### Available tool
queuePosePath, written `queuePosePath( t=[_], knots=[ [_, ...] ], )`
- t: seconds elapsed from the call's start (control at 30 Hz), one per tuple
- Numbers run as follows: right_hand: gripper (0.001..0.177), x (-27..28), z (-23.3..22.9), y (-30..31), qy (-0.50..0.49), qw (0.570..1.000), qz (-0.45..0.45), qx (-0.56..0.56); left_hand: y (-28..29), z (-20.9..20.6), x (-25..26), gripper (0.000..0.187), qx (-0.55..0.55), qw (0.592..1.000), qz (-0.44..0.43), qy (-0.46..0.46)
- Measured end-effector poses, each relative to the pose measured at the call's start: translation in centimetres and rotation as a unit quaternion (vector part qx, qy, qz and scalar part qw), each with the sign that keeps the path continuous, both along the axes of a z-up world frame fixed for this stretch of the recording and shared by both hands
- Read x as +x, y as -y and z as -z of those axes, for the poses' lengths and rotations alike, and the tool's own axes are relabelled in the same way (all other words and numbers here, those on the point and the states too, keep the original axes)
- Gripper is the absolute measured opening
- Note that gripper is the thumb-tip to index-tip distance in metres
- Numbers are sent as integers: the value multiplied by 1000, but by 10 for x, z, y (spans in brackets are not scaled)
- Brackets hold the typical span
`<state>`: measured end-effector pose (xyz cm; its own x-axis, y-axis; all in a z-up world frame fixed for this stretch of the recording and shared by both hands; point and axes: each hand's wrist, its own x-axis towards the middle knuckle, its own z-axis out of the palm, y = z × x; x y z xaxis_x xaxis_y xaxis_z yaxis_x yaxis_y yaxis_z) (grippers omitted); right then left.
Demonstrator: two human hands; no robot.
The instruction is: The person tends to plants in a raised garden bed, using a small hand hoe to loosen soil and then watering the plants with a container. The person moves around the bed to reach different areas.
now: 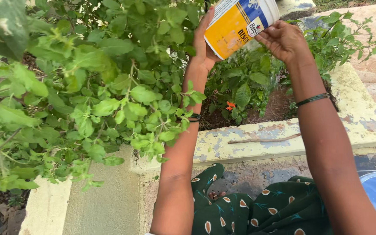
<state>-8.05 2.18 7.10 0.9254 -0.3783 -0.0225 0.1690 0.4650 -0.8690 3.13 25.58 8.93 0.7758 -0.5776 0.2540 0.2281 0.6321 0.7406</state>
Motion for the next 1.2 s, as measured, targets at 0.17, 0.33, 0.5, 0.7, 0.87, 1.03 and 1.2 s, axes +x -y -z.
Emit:
queuePosePath(
  t=[0.17,0.33,0.5,0.7,0.87,1.03,1.2],
  knots=[
    [29,8,19,17,38,995,-18,92,-4,14,14,78,0,999,47,6],
    [38,33,36,8,48,984,-57,159,-24,0,15,81,111,993,33,38],
    [26,35,26,-41,75,975,-55,200,-34,-8,16,79,153,984,-16,86],
    [15,11,10,-59,-73,990,71,99,-39,14,23,83,121,984,3,133],
    [27,-11,28,-14,-105,985,12,-136,-12,63,35,76,32,997,75,16],
    [35,-23,25,4,-125,982,-19,-139,20,89,37,71,-31,989,126,-74],
    [33,-30,13,-4,-100,969,-87,-210,18,90,34,65,71,995,19,60]
  ],
)
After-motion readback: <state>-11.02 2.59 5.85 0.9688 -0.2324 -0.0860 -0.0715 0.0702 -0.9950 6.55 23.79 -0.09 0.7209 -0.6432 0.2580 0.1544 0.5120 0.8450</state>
